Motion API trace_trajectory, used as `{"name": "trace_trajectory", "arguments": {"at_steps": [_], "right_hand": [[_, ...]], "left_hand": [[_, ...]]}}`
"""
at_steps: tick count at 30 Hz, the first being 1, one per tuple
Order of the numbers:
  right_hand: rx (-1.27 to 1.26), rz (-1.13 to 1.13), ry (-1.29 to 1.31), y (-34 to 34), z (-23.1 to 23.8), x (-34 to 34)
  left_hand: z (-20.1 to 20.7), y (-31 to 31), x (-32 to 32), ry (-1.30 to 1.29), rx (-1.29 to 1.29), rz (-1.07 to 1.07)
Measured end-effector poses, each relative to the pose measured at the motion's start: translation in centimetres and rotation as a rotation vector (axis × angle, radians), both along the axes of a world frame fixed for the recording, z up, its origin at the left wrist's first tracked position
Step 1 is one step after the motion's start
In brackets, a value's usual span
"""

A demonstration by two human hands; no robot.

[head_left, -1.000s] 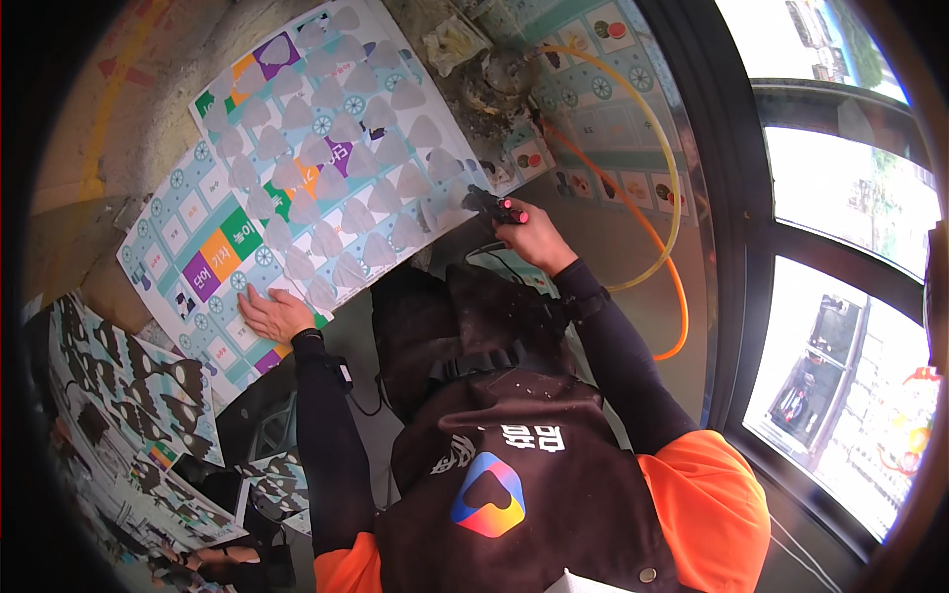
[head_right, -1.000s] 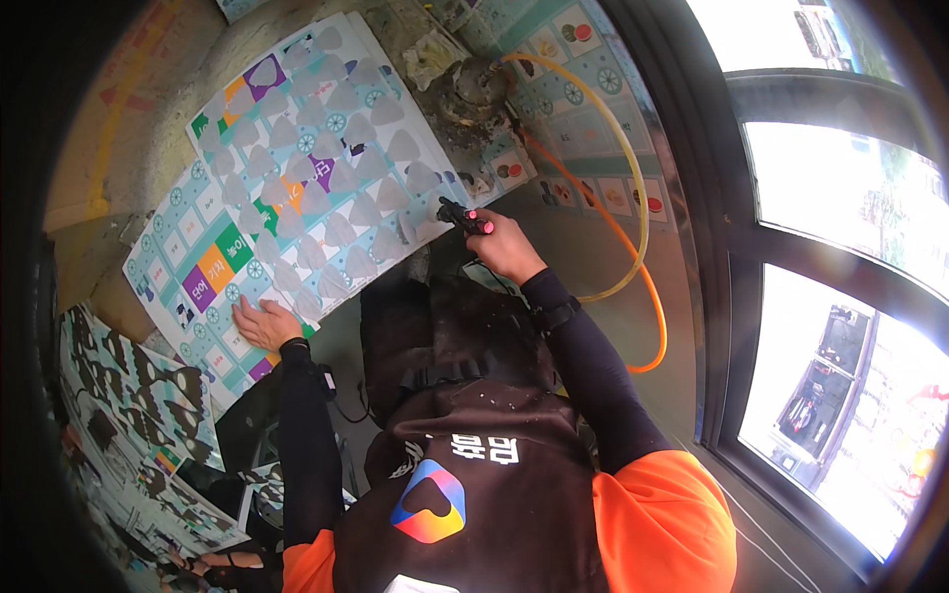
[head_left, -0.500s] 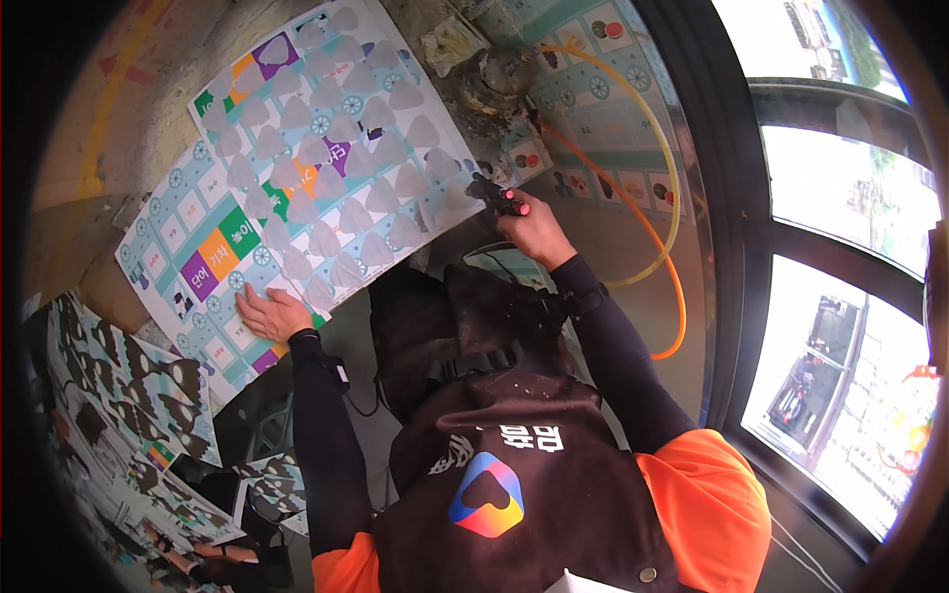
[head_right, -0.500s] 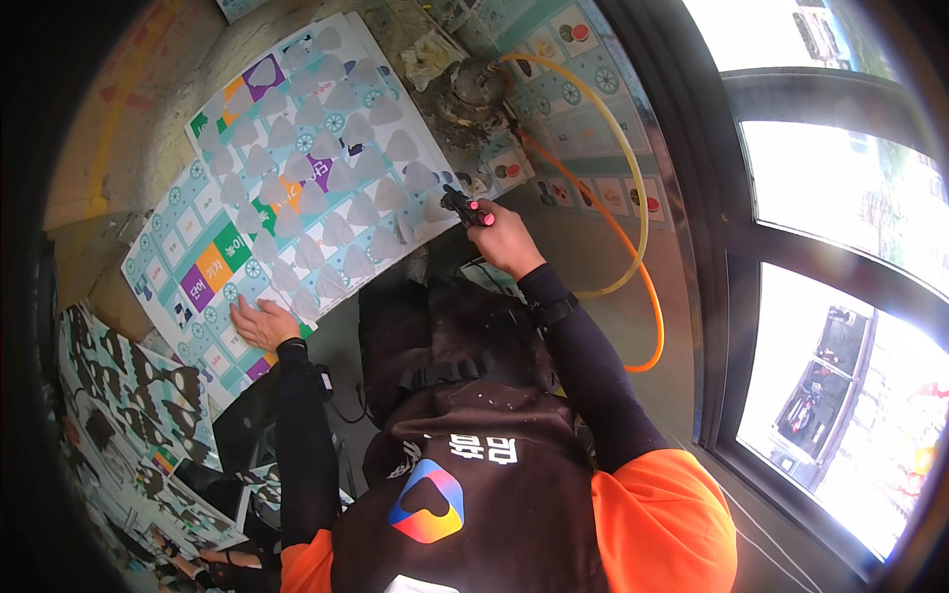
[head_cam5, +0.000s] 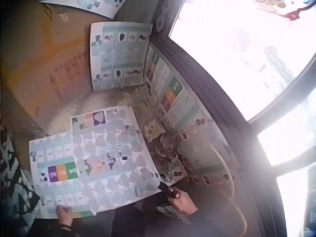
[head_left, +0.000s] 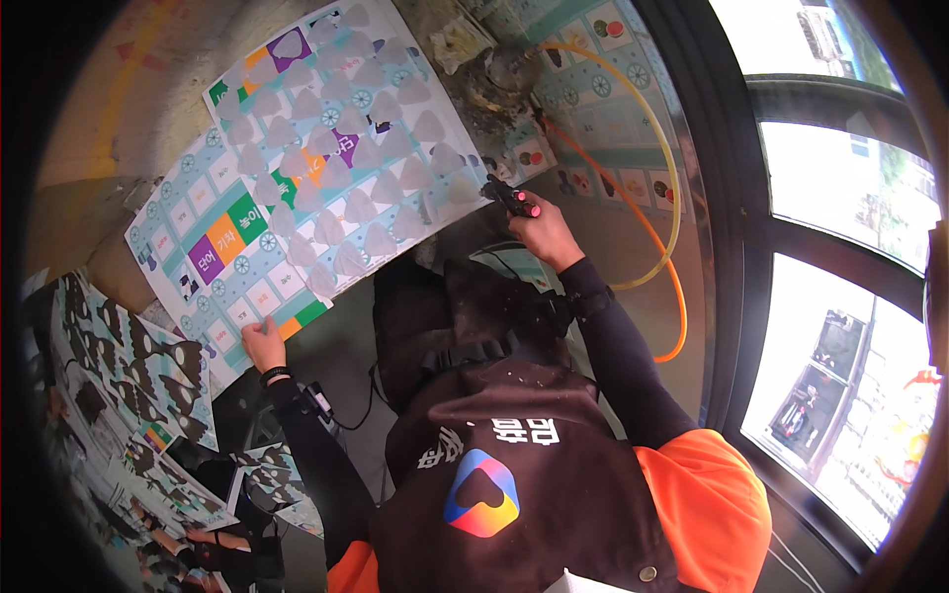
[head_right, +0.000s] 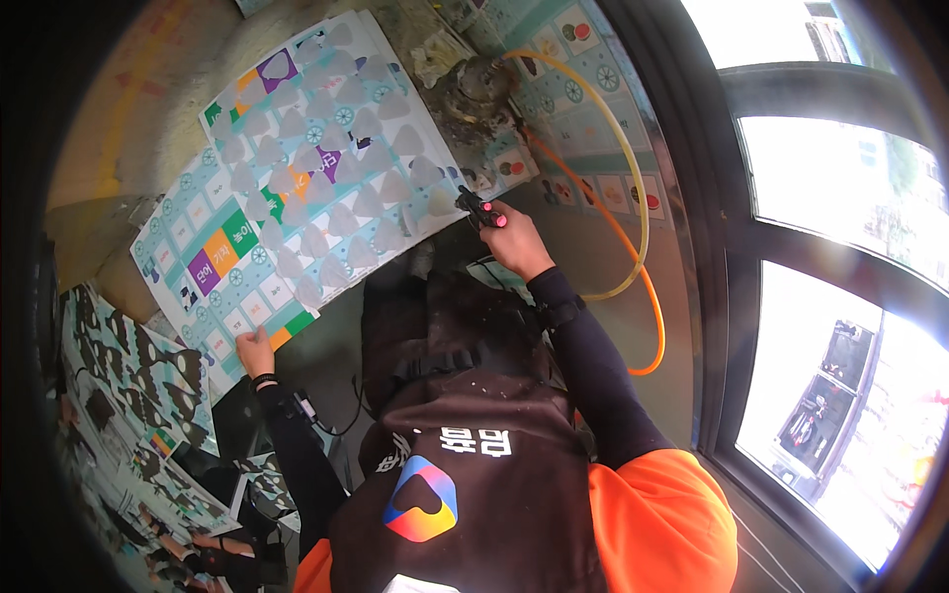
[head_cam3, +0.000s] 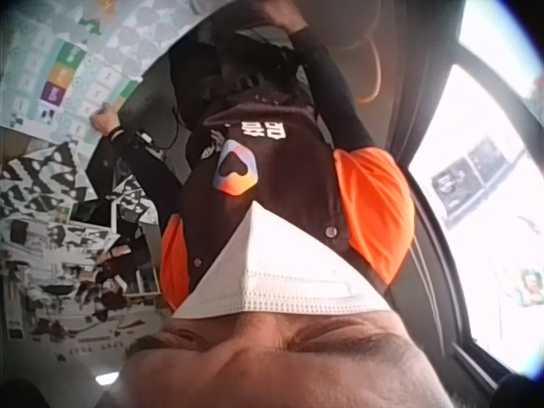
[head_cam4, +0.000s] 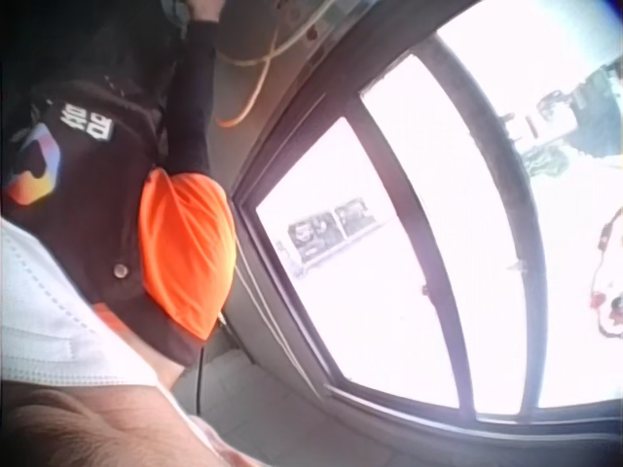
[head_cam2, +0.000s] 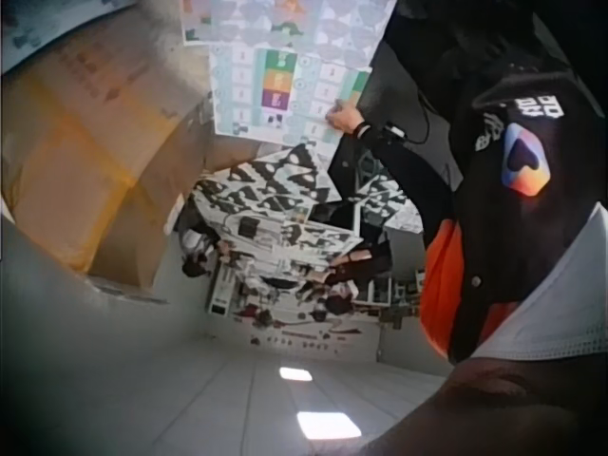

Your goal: Applying adhesive to shoe pattern sheets using a spray gun.

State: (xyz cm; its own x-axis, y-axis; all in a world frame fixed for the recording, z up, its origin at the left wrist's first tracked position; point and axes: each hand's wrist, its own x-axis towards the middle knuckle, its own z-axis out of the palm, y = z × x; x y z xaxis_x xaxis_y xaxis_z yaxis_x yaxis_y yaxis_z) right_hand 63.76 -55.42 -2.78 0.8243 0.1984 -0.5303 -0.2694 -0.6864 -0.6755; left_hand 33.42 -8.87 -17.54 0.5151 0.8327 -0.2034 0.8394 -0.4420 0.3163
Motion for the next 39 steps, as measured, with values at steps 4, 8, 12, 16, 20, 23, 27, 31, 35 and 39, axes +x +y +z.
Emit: {"name": "trace_trajectory", "arguments": {"at_steps": [4,8,12,16,20,23,27,31,35,39], "right_hand": [[-0.046,0.037,0.023,-0.5,0.3,-0.8],[0.009,0.008,0.075,-0.1,0.1,-1.2],[0.009,0.005,0.043,-0.2,-0.3,-1.1],[-0.021,0.003,0.039,-0.4,-0.1,-1.4],[0.115,-0.104,0.237,0.1,1.3,-1.2],[0.284,-0.089,0.213,1.2,2.9,-1.2],[0.208,0.074,0.185,2.5,4.7,-2.2],[0.121,0.105,0.206,3.9,4.2,-2.8],[0.061,0.129,0.154,4.7,1.8,-2.0],[0.044,0.132,0.085,4.7,-0.4,-1.7]], "left_hand": [[-2.3,3.0,-1.9,0.106,-0.307,0.019],[-3.0,3.8,-2.0,0.086,-0.199,-0.150],[-3.2,4.3,-1.2,0.115,-0.291,-0.125],[-3.2,5.0,-0.9,0.233,-0.402,-0.037],[-3.4,5.5,-0.7,0.262,-0.491,-0.045],[-3.6,5.5,-0.8,0.259,-0.467,-0.108],[-3.2,4.7,-0.2,0.197,-0.380,-0.066],[-1.4,3.6,0.6,0.201,-0.378,-0.014],[-0.6,3.4,1.0,0.286,-0.429,-0.021],[-1.7,3.4,0.2,0.238,-0.351,-0.039]]}}
